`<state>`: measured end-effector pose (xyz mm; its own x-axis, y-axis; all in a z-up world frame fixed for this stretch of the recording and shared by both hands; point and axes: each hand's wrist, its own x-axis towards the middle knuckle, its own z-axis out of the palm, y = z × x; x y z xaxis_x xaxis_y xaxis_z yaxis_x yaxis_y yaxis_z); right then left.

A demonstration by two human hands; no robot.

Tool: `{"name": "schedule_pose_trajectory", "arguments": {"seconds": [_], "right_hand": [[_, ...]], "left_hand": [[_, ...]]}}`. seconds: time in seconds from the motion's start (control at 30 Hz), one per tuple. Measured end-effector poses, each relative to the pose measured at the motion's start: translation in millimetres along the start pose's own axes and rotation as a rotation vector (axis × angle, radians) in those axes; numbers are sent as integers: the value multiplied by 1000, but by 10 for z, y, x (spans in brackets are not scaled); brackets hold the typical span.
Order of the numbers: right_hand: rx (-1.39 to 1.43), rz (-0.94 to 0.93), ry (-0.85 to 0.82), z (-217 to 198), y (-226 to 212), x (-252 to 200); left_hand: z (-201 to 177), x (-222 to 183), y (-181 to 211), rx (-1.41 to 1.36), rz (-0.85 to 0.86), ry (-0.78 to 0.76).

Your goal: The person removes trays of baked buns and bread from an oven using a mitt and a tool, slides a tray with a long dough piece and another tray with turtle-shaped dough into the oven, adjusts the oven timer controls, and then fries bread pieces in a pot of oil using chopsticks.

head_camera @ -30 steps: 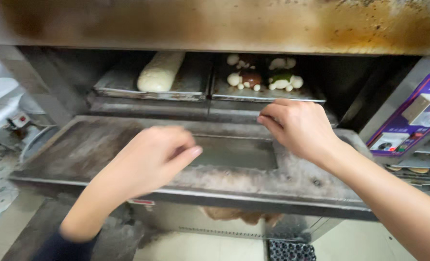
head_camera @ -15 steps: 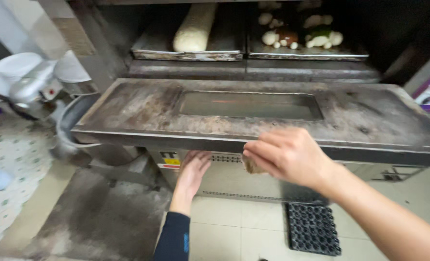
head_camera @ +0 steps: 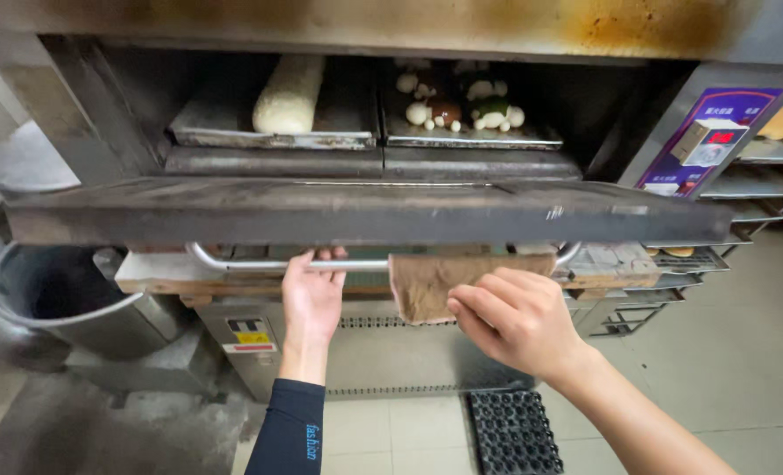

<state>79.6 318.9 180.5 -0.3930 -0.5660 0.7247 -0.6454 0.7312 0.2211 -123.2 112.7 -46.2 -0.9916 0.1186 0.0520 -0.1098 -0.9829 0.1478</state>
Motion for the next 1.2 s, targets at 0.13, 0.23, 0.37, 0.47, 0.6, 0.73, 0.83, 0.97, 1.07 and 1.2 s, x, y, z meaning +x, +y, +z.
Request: {"name": "schedule_pose_trajectory", "arguments": {"seconds": [0.13, 0.23, 0.37, 0.47, 0.6, 0.73, 0.83, 0.97, 1.07, 1.2], "right_hand": [[-136, 147, -124, 328, 229, 135], [-324, 178, -146, 636, 533, 340], [-465, 241, -82, 932, 938, 577], [-525, 297, -115, 1083, 1242, 716], [-504, 362, -142, 1195, 1510, 788], [-524, 354, -67, 1281, 1609, 805], [-513, 376, -23, 1351, 1633, 824], [-519, 404, 19, 1403, 1670, 867], [-540, 395, 20, 1423, 1708, 854], [-534, 394, -19, 1430, 1749, 826]], "left_hand": [[572, 175, 116, 137, 50, -124], [961, 486, 171, 212, 105, -200], [1311, 998, 188, 256, 149, -203], [1440, 1336, 202, 323, 176, -201], [1463, 1552, 210, 359, 174, -214], [1477, 1658, 214, 373, 185, -238], [1459, 1693, 229, 380, 185, -241], [1452, 1719, 266, 410, 183, -277], [1440, 1733, 281, 459, 196, -247], [1456, 1697, 338, 522, 187, -232]]}}
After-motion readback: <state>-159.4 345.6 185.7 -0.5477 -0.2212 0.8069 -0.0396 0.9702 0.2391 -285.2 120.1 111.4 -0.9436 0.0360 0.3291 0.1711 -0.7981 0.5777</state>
